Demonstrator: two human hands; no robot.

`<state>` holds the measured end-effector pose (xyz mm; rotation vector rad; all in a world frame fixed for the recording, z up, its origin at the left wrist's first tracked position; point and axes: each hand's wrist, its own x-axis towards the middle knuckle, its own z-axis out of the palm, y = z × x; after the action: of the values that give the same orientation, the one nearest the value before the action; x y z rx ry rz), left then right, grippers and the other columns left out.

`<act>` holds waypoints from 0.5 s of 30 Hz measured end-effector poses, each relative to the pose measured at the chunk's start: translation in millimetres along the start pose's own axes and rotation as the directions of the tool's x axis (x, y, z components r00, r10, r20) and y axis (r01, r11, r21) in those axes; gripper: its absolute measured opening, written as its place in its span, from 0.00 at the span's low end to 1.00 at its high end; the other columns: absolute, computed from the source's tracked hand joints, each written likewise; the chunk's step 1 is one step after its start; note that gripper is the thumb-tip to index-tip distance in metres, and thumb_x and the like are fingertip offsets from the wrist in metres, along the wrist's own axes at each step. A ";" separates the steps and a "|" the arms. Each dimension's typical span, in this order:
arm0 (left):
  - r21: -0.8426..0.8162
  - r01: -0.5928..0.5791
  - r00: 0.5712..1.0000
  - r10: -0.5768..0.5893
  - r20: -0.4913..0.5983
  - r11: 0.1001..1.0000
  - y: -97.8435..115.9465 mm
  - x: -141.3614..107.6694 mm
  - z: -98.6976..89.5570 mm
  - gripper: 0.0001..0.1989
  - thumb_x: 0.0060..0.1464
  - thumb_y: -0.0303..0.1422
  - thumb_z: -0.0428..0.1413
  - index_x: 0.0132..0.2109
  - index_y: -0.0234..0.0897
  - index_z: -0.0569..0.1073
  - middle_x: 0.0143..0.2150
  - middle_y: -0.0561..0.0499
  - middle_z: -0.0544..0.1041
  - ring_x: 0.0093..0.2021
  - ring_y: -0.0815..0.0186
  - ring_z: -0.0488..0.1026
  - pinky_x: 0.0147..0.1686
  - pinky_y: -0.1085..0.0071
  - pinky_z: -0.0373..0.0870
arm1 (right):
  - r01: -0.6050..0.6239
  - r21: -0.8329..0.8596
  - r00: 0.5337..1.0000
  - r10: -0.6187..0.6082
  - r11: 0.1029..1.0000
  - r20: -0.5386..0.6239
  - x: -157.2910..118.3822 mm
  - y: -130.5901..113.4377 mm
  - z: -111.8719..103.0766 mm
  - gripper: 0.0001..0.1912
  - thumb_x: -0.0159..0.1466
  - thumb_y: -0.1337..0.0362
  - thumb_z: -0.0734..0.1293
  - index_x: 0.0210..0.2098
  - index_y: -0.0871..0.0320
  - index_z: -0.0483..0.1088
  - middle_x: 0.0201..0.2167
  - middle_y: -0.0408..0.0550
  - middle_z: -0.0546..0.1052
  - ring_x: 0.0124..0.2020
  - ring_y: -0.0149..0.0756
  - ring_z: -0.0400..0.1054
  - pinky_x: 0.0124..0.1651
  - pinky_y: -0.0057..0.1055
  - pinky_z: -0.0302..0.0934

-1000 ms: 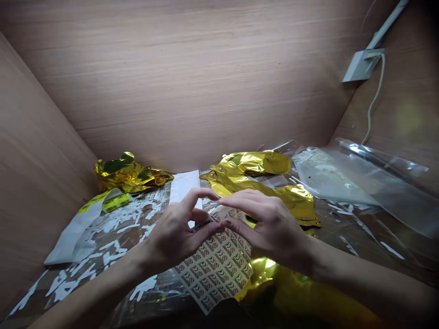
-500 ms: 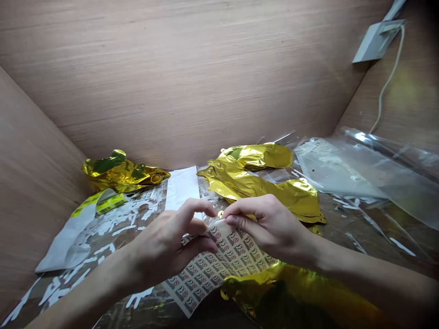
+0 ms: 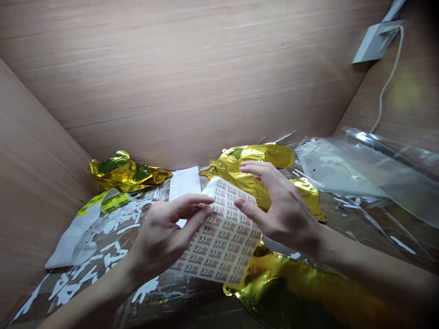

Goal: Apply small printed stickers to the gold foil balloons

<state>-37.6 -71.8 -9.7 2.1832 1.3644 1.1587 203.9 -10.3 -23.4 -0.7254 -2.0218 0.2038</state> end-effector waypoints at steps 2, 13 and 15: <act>-0.046 0.053 0.993 -0.058 -0.100 0.998 -2.7 -1.5 0.5 0.08 0.65 0.36 0.59 0.48 0.41 0.81 0.40 0.52 0.85 0.35 0.69 0.81 0.34 0.76 0.75 | -0.154 0.030 0.988 0.153 0.988 0.029 1.8 3.9 -2.1 0.30 0.65 0.52 0.71 0.61 0.61 0.65 0.61 0.60 0.70 0.61 0.51 0.65 0.61 0.52 0.65; 0.359 -0.274 0.950 0.310 -0.045 0.892 9.1 -14.4 -0.6 0.30 0.67 0.25 0.49 0.74 0.31 0.56 0.59 0.41 0.79 0.38 0.66 0.83 0.35 0.73 0.78 | -0.674 0.683 0.715 0.485 0.283 0.504 8.8 25.5 7.2 0.38 0.60 0.56 0.77 0.64 0.58 0.63 0.54 0.58 0.78 0.50 0.46 0.75 0.59 0.48 0.68; 0.423 -0.335 0.919 0.390 -0.050 0.842 11.1 -16.2 -1.1 0.32 0.65 0.24 0.51 0.74 0.32 0.57 0.59 0.40 0.79 0.38 0.66 0.83 0.34 0.73 0.78 | -0.636 0.724 0.757 0.395 0.266 0.520 13.0 38.3 2.9 0.24 0.61 0.58 0.77 0.54 0.60 0.73 0.49 0.54 0.80 0.46 0.40 0.76 0.54 0.41 0.69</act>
<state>-35.3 -91.3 -9.7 2.8083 1.3822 1.2563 212.3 28.5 -31.5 -0.6415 -1.4333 1.7128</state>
